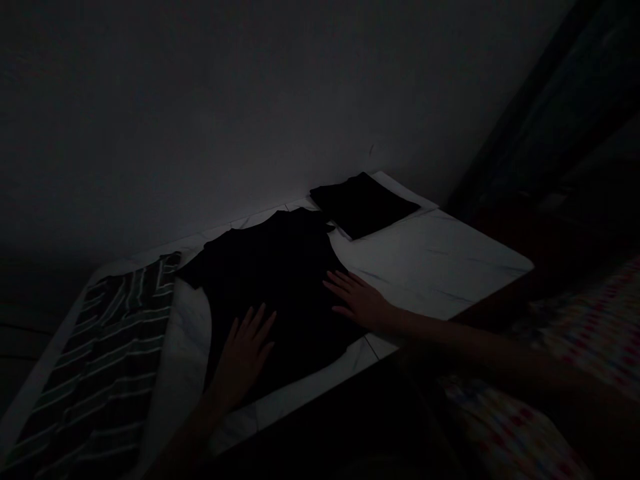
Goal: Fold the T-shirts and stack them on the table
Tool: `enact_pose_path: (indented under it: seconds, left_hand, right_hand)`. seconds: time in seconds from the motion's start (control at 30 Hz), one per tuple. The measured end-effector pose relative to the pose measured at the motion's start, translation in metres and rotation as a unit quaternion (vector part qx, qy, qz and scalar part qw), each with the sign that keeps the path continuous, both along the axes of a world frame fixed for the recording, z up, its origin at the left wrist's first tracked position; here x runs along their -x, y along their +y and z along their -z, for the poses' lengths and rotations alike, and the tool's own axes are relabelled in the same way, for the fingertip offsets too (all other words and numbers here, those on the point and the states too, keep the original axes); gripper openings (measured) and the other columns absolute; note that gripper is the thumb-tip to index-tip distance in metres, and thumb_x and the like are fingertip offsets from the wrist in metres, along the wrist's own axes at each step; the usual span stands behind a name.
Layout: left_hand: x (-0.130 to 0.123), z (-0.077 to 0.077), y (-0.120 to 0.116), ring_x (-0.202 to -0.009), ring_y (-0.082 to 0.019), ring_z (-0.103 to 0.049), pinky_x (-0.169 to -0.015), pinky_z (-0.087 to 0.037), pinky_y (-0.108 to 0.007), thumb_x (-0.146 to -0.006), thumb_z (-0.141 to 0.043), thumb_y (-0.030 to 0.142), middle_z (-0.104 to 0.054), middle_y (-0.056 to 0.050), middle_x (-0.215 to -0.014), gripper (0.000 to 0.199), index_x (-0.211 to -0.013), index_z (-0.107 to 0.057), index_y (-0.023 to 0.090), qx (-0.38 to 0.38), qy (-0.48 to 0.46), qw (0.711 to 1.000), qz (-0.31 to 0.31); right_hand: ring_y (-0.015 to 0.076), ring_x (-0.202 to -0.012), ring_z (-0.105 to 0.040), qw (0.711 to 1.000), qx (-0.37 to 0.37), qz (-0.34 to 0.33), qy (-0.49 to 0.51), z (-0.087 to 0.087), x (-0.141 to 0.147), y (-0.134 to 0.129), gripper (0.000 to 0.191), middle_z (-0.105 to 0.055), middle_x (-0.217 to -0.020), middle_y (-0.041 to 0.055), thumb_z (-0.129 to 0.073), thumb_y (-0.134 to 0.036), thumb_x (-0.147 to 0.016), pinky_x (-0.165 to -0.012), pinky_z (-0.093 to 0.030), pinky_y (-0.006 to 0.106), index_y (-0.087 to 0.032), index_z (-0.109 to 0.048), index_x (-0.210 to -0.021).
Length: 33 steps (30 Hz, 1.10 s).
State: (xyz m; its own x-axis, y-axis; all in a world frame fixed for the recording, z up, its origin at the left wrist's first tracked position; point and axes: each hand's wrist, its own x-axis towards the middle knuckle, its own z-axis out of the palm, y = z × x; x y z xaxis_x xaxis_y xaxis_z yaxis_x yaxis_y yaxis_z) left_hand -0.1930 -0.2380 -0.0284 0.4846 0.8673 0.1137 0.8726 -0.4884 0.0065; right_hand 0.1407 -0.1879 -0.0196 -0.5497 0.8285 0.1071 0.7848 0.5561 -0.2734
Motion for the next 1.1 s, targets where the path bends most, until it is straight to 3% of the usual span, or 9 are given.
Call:
enact_pose_path:
  seconds: [0.17, 0.27, 0.37, 0.6, 0.77, 0.87, 0.93, 1.0, 1.1]
  left_hand:
    - [0.056, 0.012, -0.048, -0.145, -0.029, -0.032, -0.108, -0.045, -0.05, -0.097, -0.04, 0.038, -0.031, -0.005, -0.16, 0.058, -0.154, -0.027, 0.033, -0.041, -0.037, 0.998, -0.039]
    - [0.048, 0.008, -0.048, -0.142, -0.03, -0.038, -0.108, -0.044, -0.051, -0.096, -0.042, 0.039, -0.037, -0.006, -0.157, 0.056, -0.151, -0.035, 0.032, -0.061, -0.061, 0.995, -0.053]
    - [0.027, 0.006, -0.036, -0.145, -0.031, -0.033, -0.111, -0.039, -0.056, -0.095, -0.043, 0.04, -0.033, -0.006, -0.159, 0.057, -0.151, -0.034, 0.034, -0.049, -0.051, 0.996, -0.052]
    - [0.028, 0.019, -0.034, -0.146, -0.033, -0.029, -0.108, -0.039, -0.059, -0.095, -0.043, 0.041, -0.025, -0.004, -0.162, 0.062, -0.154, -0.022, 0.04, -0.047, -0.007, 0.998, -0.047]
    - [0.034, -0.002, -0.03, -0.14, -0.032, -0.041, -0.103, -0.047, -0.053, -0.093, -0.049, 0.047, -0.037, -0.005, -0.157, 0.058, -0.149, -0.037, 0.041, -0.005, -0.016, 0.999, -0.036]
    - [0.017, -0.03, 0.001, -0.119, -0.028, -0.061, -0.099, -0.052, -0.047, -0.093, -0.049, 0.05, -0.061, -0.008, -0.136, 0.041, -0.128, -0.063, 0.032, 0.064, -0.016, 0.996, -0.062]
    - [0.001, -0.042, 0.031, -0.114, -0.027, -0.064, -0.1, -0.051, -0.047, -0.095, -0.046, 0.051, -0.067, -0.01, -0.126, 0.042, -0.122, -0.066, 0.025, 0.06, -0.032, 0.994, -0.086]
    - [-0.012, -0.041, 0.059, -0.131, -0.029, -0.052, -0.109, -0.043, -0.048, -0.097, -0.043, 0.048, -0.056, -0.014, -0.14, 0.05, -0.135, -0.056, 0.018, -0.005, -0.06, 0.993, -0.1]
    - [-0.014, -0.018, 0.083, -0.144, -0.033, -0.034, -0.114, -0.035, -0.054, -0.098, -0.044, 0.04, -0.039, -0.018, -0.154, 0.054, -0.144, -0.044, 0.012, -0.061, -0.069, 0.984, -0.15]
  right_hand:
    - [0.0292, -0.13, -0.051, 0.983, -0.034, 0.156, 0.087, 0.017, -0.061, -0.044, 0.052, -0.053, -0.142, 0.0169, -0.045, -0.042, -0.095, -0.106, -0.044, 0.048, -0.018, -0.045, -0.142]
    - [0.0297, -0.105, -0.065, 0.956, -0.007, 0.269, 0.122, 0.014, -0.065, -0.055, 0.045, -0.068, -0.111, 0.0145, -0.05, -0.041, -0.091, -0.088, -0.054, 0.045, -0.02, -0.053, -0.13]
    - [0.0252, -0.081, -0.068, 0.94, 0.052, 0.31, 0.135, 0.005, -0.056, -0.055, 0.044, -0.069, -0.088, 0.0069, -0.049, -0.04, -0.089, -0.069, -0.054, 0.038, -0.024, -0.051, -0.13]
    - [0.0214, -0.065, -0.068, 0.939, 0.165, 0.247, 0.175, -0.007, -0.08, -0.047, 0.032, -0.071, -0.08, 0.0028, -0.049, -0.036, -0.085, -0.061, -0.053, 0.034, -0.027, -0.055, -0.115]
    - [0.0285, -0.09, -0.07, 0.977, 0.063, 0.201, 0.036, -0.014, -0.087, -0.033, 0.04, -0.07, -0.11, 0.012, -0.059, -0.029, -0.079, -0.069, -0.056, 0.038, -0.028, -0.06, -0.119]
    - [0.0304, -0.104, -0.066, 0.996, 0.012, 0.092, -0.003, -0.027, -0.057, -0.001, 0.043, -0.065, -0.12, 0.0155, -0.062, -0.029, -0.08, -0.085, -0.055, 0.043, -0.023, -0.062, -0.123]
    - [0.0306, -0.118, -0.06, 0.999, -0.014, 0.034, -0.001, -0.03, -0.023, 0.027, 0.048, -0.058, -0.133, 0.0174, -0.06, -0.034, -0.086, -0.097, -0.051, 0.046, -0.02, -0.057, -0.132]
    - [0.031, -0.136, -0.045, 0.999, -0.04, -0.009, 0.003, -0.025, 0.01, 0.052, 0.058, -0.042, -0.151, 0.0189, -0.056, -0.039, -0.091, -0.108, -0.043, 0.049, -0.017, -0.047, -0.143]
    - [0.0308, -0.146, -0.027, 0.997, -0.042, -0.065, -0.031, -0.008, 0.037, 0.078, 0.063, -0.028, -0.159, 0.0166, -0.051, -0.045, -0.094, -0.115, -0.032, 0.055, -0.019, -0.037, -0.151]
